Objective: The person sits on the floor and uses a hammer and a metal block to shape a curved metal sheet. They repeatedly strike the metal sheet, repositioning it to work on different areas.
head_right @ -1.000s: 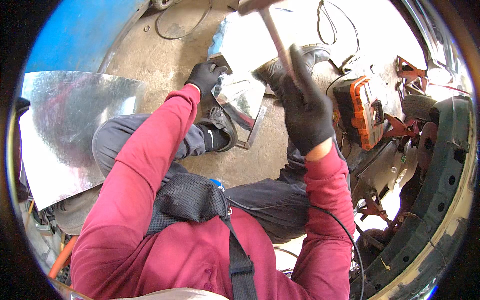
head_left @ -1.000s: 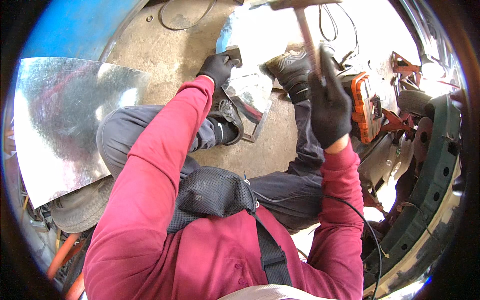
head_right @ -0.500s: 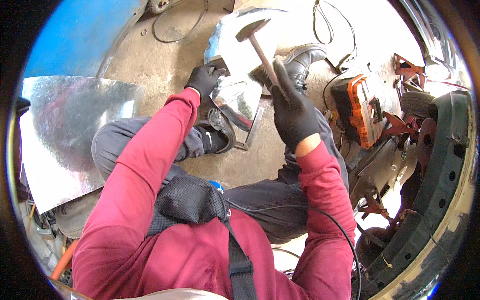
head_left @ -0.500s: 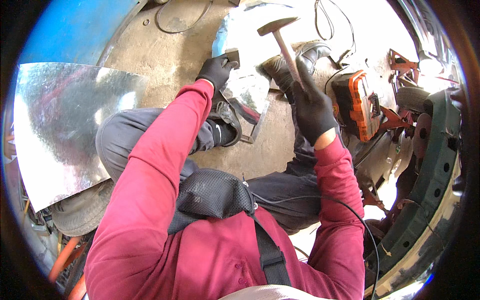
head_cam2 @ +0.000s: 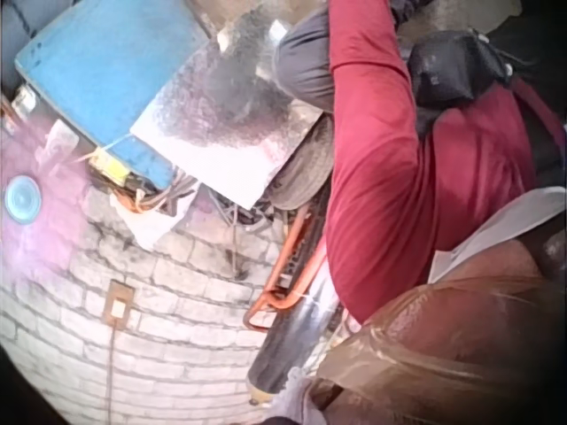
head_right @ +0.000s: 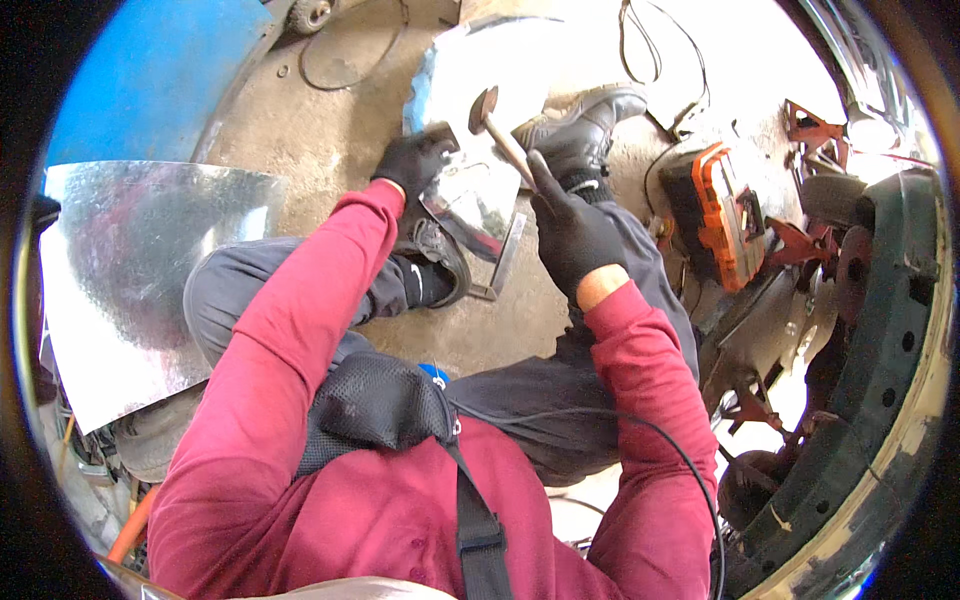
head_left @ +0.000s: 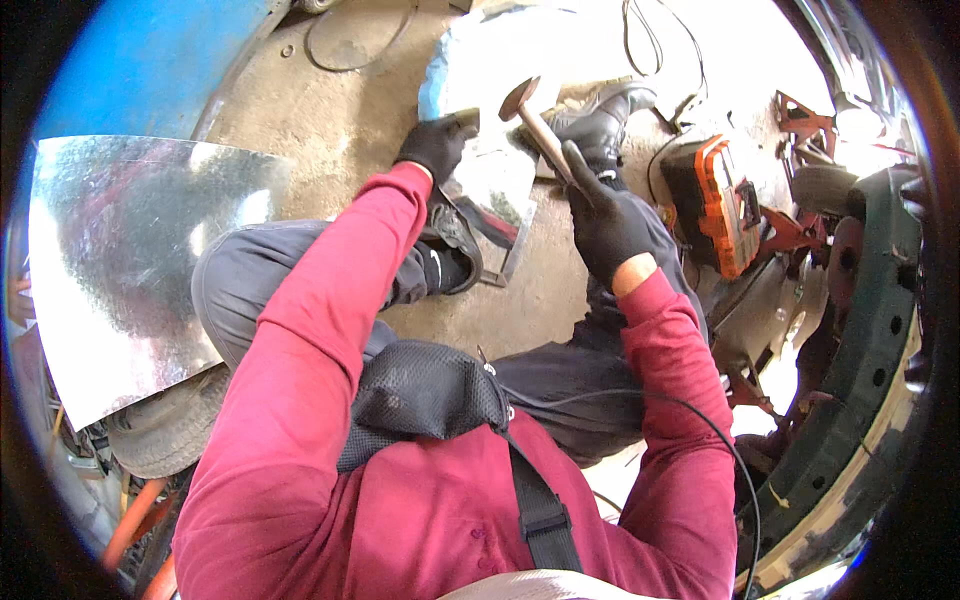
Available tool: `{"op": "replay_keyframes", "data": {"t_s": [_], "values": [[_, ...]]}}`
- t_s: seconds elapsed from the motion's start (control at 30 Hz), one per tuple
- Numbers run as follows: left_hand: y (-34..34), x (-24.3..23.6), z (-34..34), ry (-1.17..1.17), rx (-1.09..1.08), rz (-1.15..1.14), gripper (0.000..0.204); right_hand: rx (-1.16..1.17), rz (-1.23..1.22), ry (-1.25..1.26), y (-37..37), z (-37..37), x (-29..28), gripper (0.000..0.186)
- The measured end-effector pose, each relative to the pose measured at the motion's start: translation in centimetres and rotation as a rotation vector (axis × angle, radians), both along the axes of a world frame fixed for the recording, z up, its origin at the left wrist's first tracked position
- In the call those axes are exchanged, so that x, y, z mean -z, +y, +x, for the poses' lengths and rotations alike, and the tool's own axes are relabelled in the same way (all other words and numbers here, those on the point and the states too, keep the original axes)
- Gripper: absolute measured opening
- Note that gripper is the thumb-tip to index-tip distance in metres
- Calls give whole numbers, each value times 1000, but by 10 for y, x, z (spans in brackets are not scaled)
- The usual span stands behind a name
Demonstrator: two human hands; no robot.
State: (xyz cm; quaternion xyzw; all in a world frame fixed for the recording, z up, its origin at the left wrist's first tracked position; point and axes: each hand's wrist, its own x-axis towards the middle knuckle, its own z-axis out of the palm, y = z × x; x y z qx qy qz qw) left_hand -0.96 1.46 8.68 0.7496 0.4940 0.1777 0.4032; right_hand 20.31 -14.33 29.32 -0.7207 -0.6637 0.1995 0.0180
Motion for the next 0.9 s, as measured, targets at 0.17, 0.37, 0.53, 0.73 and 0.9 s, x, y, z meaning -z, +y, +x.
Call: {"op": "replay_keyframes", "data": {"t_s": [0.17, 0.37, 0.53, 0.73, 0.9], "values": [[7, -11, 2, 77, -83, -174, 41, 74, 299, 335, -2, 3, -12, 58], [10, -8, -2, 87, 32, -65, 44, 55, 693, 407, 21, -2, -75, 51], [8, -25, 22, 200, 71, -38, 45, 175, 202, 238, 16, -18, -69, 51], [15, -9, 8, 82, -36, -75, 39, 36, 333, 265, 3, 13, 0, 64], [3, -12, 11, -10, -81, -91, 38, 84, 435, 535, 13, 13, -25, 55]]}}
